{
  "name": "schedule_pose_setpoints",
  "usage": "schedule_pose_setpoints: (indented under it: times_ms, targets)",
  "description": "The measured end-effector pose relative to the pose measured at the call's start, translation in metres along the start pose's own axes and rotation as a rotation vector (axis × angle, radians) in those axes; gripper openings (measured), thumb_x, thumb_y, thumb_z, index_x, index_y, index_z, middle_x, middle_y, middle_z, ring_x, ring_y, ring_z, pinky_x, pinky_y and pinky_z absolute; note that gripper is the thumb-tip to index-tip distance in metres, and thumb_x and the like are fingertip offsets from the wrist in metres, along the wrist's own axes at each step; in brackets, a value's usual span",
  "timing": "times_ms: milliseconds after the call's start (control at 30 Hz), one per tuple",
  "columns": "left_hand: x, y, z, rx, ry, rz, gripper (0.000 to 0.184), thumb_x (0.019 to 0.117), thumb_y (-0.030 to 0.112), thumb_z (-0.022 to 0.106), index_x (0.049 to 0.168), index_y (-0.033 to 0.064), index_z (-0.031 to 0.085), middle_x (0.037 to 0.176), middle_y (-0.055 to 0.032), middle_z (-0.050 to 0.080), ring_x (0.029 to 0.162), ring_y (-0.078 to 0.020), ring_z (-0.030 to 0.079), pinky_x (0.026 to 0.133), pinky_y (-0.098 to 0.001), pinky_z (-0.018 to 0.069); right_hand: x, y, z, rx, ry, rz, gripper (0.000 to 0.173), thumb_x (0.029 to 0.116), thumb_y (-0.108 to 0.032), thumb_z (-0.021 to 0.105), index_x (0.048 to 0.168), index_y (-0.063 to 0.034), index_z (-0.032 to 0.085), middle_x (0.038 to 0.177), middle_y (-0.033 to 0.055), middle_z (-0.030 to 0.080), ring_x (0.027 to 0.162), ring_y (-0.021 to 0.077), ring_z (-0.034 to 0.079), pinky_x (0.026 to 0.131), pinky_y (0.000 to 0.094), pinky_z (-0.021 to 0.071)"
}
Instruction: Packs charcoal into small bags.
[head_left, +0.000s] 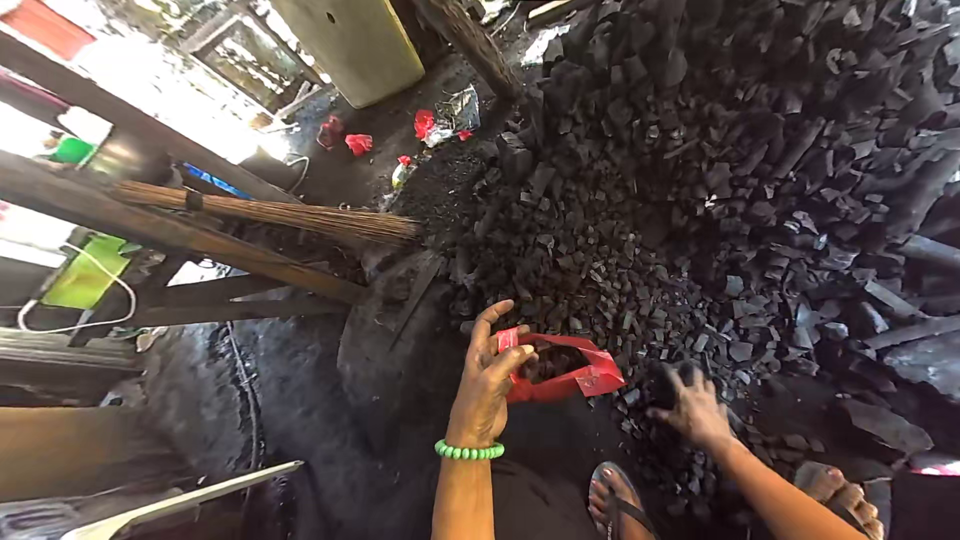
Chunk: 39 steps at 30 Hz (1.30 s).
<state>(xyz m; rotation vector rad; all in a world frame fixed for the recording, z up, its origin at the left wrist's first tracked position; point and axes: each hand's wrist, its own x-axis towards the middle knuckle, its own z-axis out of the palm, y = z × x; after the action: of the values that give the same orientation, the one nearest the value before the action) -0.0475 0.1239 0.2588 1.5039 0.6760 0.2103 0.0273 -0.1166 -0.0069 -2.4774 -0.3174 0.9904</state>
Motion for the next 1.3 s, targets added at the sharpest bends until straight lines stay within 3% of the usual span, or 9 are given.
schedule_pose_setpoints:
  times_ms: [233,467,567,633,767,867,1000,1200,1300]
  targets:
    - [0.003,0.003,-0.003,-0.139,0.121,0.008,0.054,0.0933,0.007,0.050,0.146,0.0165,0.045,0.107,-0.0105,0.066,0.070,-0.0128,0.065,0.058,-0.0235,0.0547,-0.001,0.036,0.007,-0.266,-0.174,-0.199,0.048,0.1018,-0.040,0.061,0.145,-0.0180,0.057,0.157,0.0270,0.039,0.144,0.0540,0.033,0.103,0.0716,0.0411]
    - [0.005,-0.005,0.019,-0.091,-0.094,0.036,0.057,0.0916,0.013,0.056,0.147,0.0168,0.042,0.105,-0.0070,0.067,0.073,-0.0099,0.066,0.062,-0.0237,0.0563,0.022,0.048,-0.052,0.260,0.061,-0.205,0.047,0.0922,-0.013,0.074,0.134,0.0043,0.061,0.139,0.0350,0.051,0.126,0.0496,0.054,0.107,0.0621,0.0426]
    - [0.002,-0.009,0.040,0.045,-0.256,0.024,0.066,0.0870,0.013,0.059,0.150,0.0172,0.040,0.112,-0.0094,0.066,0.080,-0.0130,0.065,0.066,-0.0274,0.0551,0.003,0.005,-0.089,0.552,0.307,-0.386,0.034,0.0902,-0.010,0.075,0.119,0.0054,0.065,0.124,0.0310,0.058,0.107,0.0430,0.061,0.091,0.0623,0.0498]
    - [-0.003,-0.008,0.049,0.062,-0.345,0.002,0.069,0.0869,0.013,0.060,0.152,0.0187,0.038,0.118,-0.0116,0.064,0.080,-0.0143,0.063,0.067,-0.0284,0.0535,-0.024,-0.036,-0.106,0.625,0.429,-0.554,0.028,0.0875,-0.014,0.074,0.112,-0.0015,0.066,0.119,0.0205,0.058,0.094,0.0280,0.062,0.078,0.0487,0.0536]
    - [-0.012,0.003,0.052,-0.086,-0.401,0.007,0.069,0.0855,0.017,0.059,0.152,0.0224,0.038,0.112,-0.0088,0.067,0.074,-0.0104,0.066,0.061,-0.0224,0.0546,-0.054,-0.086,-0.099,0.425,0.655,-1.066,0.021,0.0849,-0.017,0.075,0.101,-0.0046,0.071,0.123,0.0187,0.062,0.100,0.0216,0.067,0.081,0.0356,0.0599]
    - [-0.022,0.009,0.052,-0.212,-0.417,0.018,0.068,0.0864,0.024,0.060,0.151,0.0240,0.039,0.109,-0.0078,0.069,0.075,-0.0102,0.068,0.063,-0.0230,0.0566,-0.051,-0.082,-0.085,-0.030,0.437,-1.180,0.017,0.0870,-0.009,0.073,0.104,-0.0076,0.073,0.121,0.0235,0.065,0.107,0.0385,0.068,0.084,0.0519,0.0605]
    - [-0.034,0.007,0.058,-0.233,-0.476,-0.006,0.061,0.0908,0.021,0.055,0.150,0.0202,0.040,0.103,-0.0092,0.069,0.071,-0.0112,0.067,0.063,-0.0235,0.0563,-0.064,-0.088,-0.109,-0.479,-0.209,-0.751,0.045,0.0950,-0.005,0.065,0.139,-0.0125,0.063,0.152,0.0241,0.047,0.144,0.0466,0.039,0.109,0.0643,0.0392]
    - [-0.031,0.001,0.051,0.019,-0.376,0.031,0.040,0.1024,0.013,0.049,0.143,0.0091,0.047,0.092,-0.0062,0.068,0.060,-0.0051,0.057,0.055,-0.0191,0.0488,-0.092,-0.063,-0.163,-0.367,-0.244,-0.812,0.048,0.1005,-0.044,0.063,0.140,-0.0160,0.064,0.155,0.0190,0.046,0.145,0.0394,0.041,0.118,0.0587,0.0322]
    - [-0.025,-0.010,0.043,0.716,-0.331,0.082,0.047,0.0979,0.011,0.065,0.143,0.0039,0.052,0.104,-0.0206,0.068,0.080,-0.0286,0.065,0.073,-0.0450,0.0547,-0.109,-0.043,-0.172,-0.700,-0.182,-0.682,0.050,0.0919,-0.035,0.077,0.133,-0.0080,0.066,0.131,0.0215,0.065,0.132,0.0450,0.053,0.119,0.0667,0.0215]
